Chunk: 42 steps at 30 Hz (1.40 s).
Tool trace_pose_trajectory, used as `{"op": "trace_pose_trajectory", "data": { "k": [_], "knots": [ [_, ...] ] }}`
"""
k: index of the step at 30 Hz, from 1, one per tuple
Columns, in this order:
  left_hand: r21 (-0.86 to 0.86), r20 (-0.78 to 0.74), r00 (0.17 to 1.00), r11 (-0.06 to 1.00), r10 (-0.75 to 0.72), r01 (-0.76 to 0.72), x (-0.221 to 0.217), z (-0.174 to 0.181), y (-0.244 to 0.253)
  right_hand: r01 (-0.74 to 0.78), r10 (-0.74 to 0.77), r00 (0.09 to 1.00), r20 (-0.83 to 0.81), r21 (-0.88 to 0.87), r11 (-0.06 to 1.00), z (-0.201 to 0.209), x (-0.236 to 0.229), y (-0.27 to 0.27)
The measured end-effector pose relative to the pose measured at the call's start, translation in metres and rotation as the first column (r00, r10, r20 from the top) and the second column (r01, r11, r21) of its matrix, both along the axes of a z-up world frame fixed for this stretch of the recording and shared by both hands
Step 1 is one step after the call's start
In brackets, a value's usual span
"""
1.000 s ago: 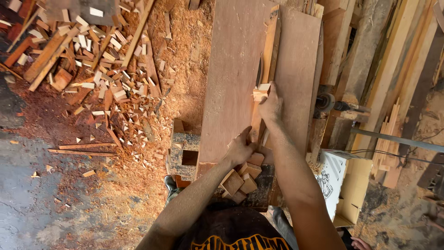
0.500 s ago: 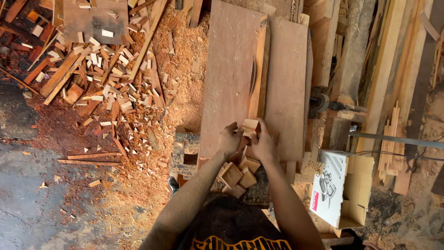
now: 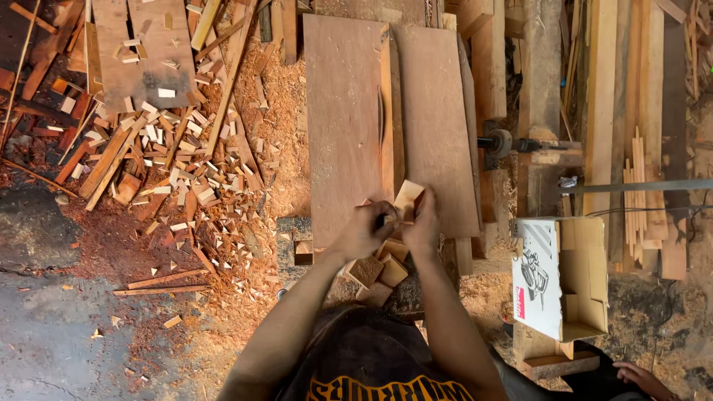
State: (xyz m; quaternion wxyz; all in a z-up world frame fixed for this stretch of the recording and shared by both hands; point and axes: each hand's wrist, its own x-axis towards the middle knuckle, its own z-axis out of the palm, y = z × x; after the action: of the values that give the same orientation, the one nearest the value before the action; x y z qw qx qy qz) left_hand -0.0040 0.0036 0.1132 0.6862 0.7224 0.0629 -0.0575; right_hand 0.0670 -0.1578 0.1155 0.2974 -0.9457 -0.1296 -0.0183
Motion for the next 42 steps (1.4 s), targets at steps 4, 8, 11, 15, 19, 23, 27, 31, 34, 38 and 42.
{"op": "trace_pose_trajectory", "data": {
  "k": [4,8,11,15,19,23,27,31,34,38,42],
  "knots": [
    [-0.447,-0.216,0.774,0.644,0.596,-0.621,-0.016,0.005,0.044,0.179,0.164,0.875,-0.455,0.621,0.763,0.004,0.01,-0.012],
    [-0.375,-0.237,0.882,0.799,0.408,-0.47,-0.007,-0.009,0.0,0.232,0.131,0.889,-0.438,0.68,0.696,-0.005,-0.021,0.001],
    [-0.586,-0.367,0.801,0.551,0.473,-0.594,0.008,-0.028,-0.034,-0.05,0.158,0.973,-0.17,0.512,0.858,-0.012,-0.045,0.009],
    [-0.716,-0.27,0.916,0.575,0.295,-0.396,0.026,-0.05,0.002,-0.143,0.209,0.956,-0.204,0.297,0.944,0.01,-0.016,0.0],
    [-0.571,-0.17,0.983,0.82,-0.063,-0.047,0.025,-0.053,0.028,-0.243,0.347,0.708,-0.615,0.25,0.937,0.054,0.018,-0.004],
    [-0.573,-0.225,0.959,0.819,-0.174,0.014,0.04,-0.064,0.029,-0.33,0.298,0.599,-0.743,0.11,0.937,0.077,0.035,0.018],
    [-0.4,-0.328,0.944,0.899,0.044,-0.181,0.05,-0.086,0.015,-0.292,0.146,0.611,-0.778,-0.051,0.955,0.048,0.053,0.028],
    [-0.198,-0.498,0.862,0.955,0.096,-0.221,0.052,-0.084,-0.014,-0.263,0.076,0.814,-0.576,-0.25,0.932,-0.007,0.071,0.036],
    [-0.18,-0.472,0.88,0.983,-0.053,-0.037,0.055,-0.07,-0.022,-0.268,0.005,0.853,-0.521,-0.431,0.862,-0.028,0.074,0.044],
    [-0.109,-0.615,0.772,0.987,-0.161,0.12,0.066,-0.063,-0.019,-0.199,-0.085,0.867,-0.491,-0.496,0.845,-0.037,0.081,0.059],
    [-0.185,-0.449,0.892,0.982,-0.053,-0.035,0.088,-0.073,-0.013,-0.165,-0.093,0.875,-0.475,-0.473,0.865,-0.048,0.106,0.073]
  ]
}}
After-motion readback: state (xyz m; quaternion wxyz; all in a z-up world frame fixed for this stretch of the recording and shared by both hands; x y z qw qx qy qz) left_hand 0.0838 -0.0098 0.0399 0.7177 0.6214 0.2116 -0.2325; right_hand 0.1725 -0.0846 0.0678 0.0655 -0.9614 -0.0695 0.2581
